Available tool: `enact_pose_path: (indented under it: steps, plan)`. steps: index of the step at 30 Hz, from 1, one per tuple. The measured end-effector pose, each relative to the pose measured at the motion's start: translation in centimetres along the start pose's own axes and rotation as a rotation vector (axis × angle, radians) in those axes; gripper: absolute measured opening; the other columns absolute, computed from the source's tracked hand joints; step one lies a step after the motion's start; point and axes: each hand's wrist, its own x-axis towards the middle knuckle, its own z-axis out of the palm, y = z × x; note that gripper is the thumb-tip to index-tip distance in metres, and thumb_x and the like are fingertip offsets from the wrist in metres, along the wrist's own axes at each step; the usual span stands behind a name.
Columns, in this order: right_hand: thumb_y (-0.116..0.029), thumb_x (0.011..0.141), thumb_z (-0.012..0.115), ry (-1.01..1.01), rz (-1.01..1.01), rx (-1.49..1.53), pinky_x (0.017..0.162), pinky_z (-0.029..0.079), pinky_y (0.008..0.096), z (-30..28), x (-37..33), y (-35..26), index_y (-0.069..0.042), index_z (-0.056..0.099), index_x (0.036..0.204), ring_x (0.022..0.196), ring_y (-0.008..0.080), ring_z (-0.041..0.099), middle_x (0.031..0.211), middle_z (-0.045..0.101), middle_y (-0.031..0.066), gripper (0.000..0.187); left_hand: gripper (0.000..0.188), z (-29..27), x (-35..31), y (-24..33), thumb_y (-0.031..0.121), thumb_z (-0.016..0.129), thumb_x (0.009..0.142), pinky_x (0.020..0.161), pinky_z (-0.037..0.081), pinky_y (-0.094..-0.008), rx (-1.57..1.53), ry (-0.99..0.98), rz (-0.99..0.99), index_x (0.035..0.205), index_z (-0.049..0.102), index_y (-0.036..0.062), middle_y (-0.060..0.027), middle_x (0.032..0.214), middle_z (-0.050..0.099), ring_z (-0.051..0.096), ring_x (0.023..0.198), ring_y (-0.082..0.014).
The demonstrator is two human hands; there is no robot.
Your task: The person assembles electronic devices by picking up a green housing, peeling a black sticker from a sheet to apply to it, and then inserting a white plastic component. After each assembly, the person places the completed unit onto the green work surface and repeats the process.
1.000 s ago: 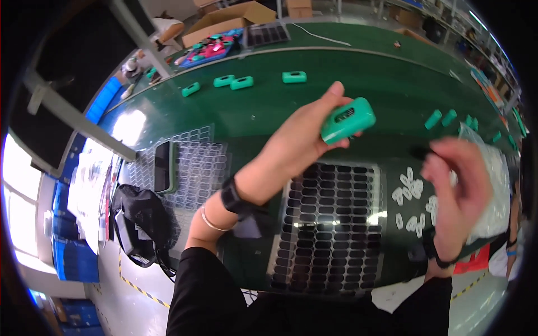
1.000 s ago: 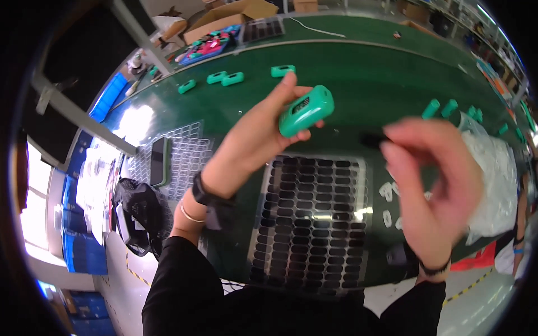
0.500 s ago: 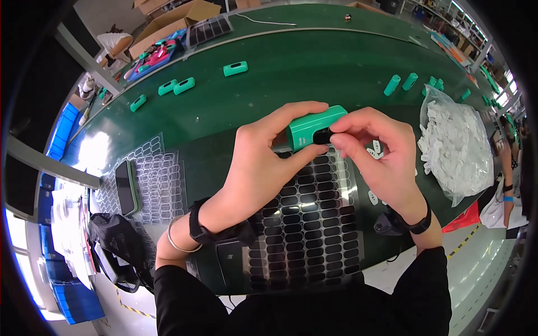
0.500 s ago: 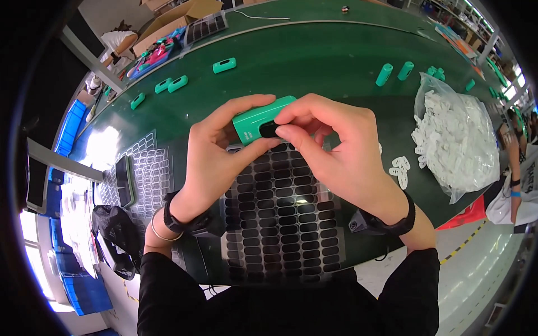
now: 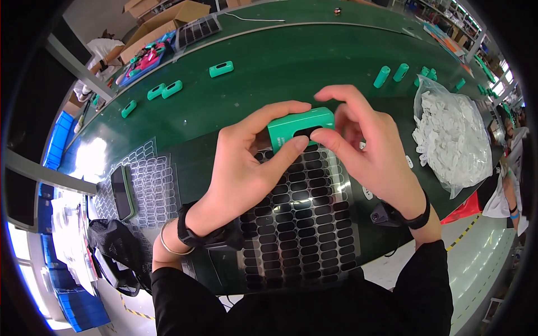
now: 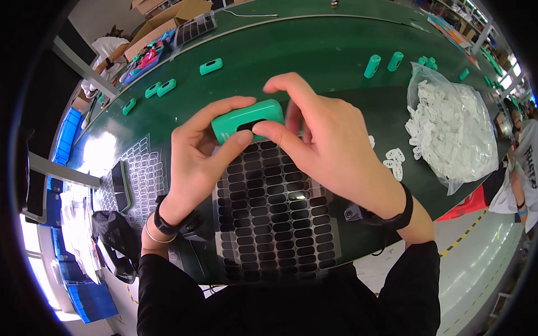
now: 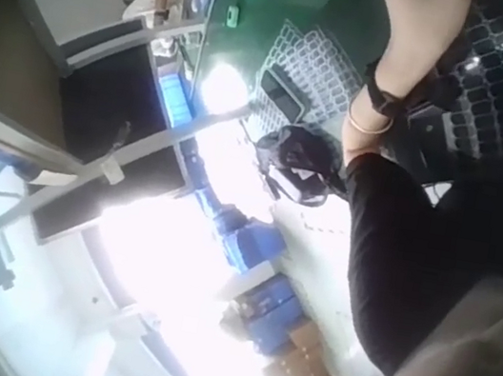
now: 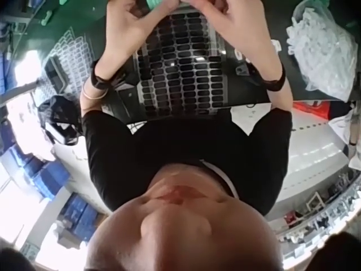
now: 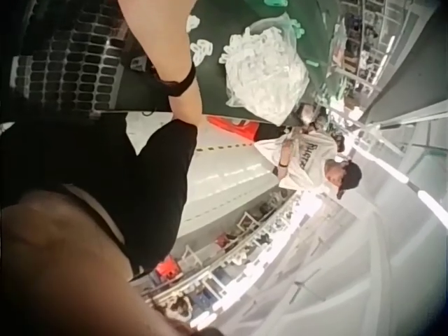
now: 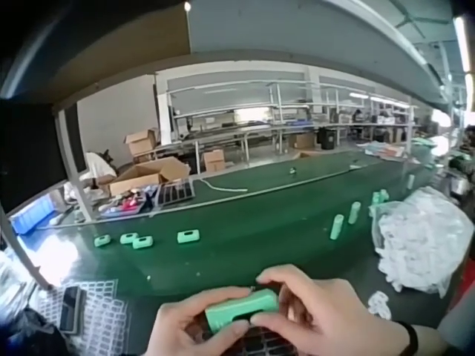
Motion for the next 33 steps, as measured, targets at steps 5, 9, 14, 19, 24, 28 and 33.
enact_pose_path:
  steps: [5, 9, 14, 19, 24, 28, 33]
  plan:
    - [-0.013, 0.089, 0.060, -0.155, 0.163, 0.522, 0.054, 0.036, 0.0175, -0.2, 0.1, -0.4, -0.003, 0.049, 0.110, 0.063, 0.0044, 0.048, 0.084, 0.054, 0.0018, 0.026, 0.032, 0.4, -0.3, 0.1, -0.001, 0.064, 0.083, 0.077, 0.051, -0.0226, -0.192, 0.033, 0.004, 0.115, 0.057, -0.0024, -0.0078, 0.104, 0.063, 0.061, 0.091, -0.0111]
    - [-0.015, 0.090, 0.059, -0.183, 0.117, 0.606, 0.062, 0.038, 0.0172, -0.2, -0.1, 0.0, -0.003, 0.048, 0.106, 0.073, 0.0042, 0.047, 0.090, 0.052, 0.0011, 0.023, 0.033, 0.5, -0.9, 0.7, -0.001, 0.065, 0.082, 0.076, 0.052, -0.0237, -0.017, 0.037, 0.120, 0.114, 0.058, -0.0022, -0.0090, 0.103, 0.064, 0.062, 0.089, -0.0113]
    - [-0.018, 0.088, 0.061, -0.164, 0.086, 0.650, 0.061, 0.036, 0.0176, 0.3, -0.3, 0.1, -0.003, 0.047, 0.104, 0.072, 0.0033, 0.044, 0.089, 0.051, 0.0003, 0.026, 0.033, 0.6, -1.1, 1.1, -0.001, 0.065, 0.080, 0.076, 0.052, -0.0237, 0.140, 0.037, 0.217, 0.113, 0.059, -0.0020, -0.0096, 0.100, 0.065, 0.063, 0.087, -0.0117]
    - [-0.033, 0.087, 0.063, -0.296, 0.263, 0.936, 0.052, 0.036, 0.0183, -0.3, 0.2, -0.4, -0.003, 0.046, 0.107, 0.062, 0.0056, 0.047, 0.089, 0.053, 0.0016, 0.039, 0.032, 0.2, -1.1, 1.6, -0.001, 0.064, 0.082, 0.075, 0.052, -0.0245, 0.000, 0.026, 0.162, 0.113, 0.057, -0.0020, -0.0095, 0.102, 0.063, 0.063, 0.089, -0.0136]
    - [-0.045, 0.083, 0.065, -0.315, 0.308, 1.089, 0.045, 0.036, 0.0181, 0.5, 0.1, -0.4, -0.004, 0.039, 0.119, 0.058, 0.0063, 0.049, 0.090, 0.055, 0.0029, 0.060, 0.035, 0.1, -1.3, 2.0, 0.004, 0.063, 0.083, 0.065, 0.055, -0.0258, -0.056, -0.002, 0.105, 0.115, 0.052, -0.0007, -0.0123, 0.109, 0.056, 0.062, 0.085, -0.0175]
    - [-0.048, 0.081, 0.067, -0.338, 0.303, 1.079, 0.046, 0.037, 0.0180, 0.7, 0.0, -0.6, -0.003, 0.037, 0.122, 0.060, 0.0058, 0.051, 0.092, 0.055, 0.0033, 0.068, 0.037, 0.2, -1.1, 1.1, 0.006, 0.069, 0.079, 0.058, 0.056, -0.0239, -0.022, -0.005, 0.226, 0.112, 0.053, -0.0008, -0.0127, 0.110, 0.056, 0.062, 0.084, -0.0167]
    - [-0.050, 0.079, 0.068, -0.348, 0.323, 1.069, 0.047, 0.038, 0.0176, 0.8, 0.0, -0.5, -0.004, 0.034, 0.125, 0.066, 0.0046, 0.052, 0.094, 0.054, 0.0031, 0.074, 0.039, 0.2, -0.8, 0.8, 0.006, 0.072, 0.076, 0.056, 0.056, -0.0236, -0.034, -0.016, 0.289, 0.110, 0.053, -0.0007, -0.0118, 0.110, 0.056, 0.063, 0.084, -0.0165]
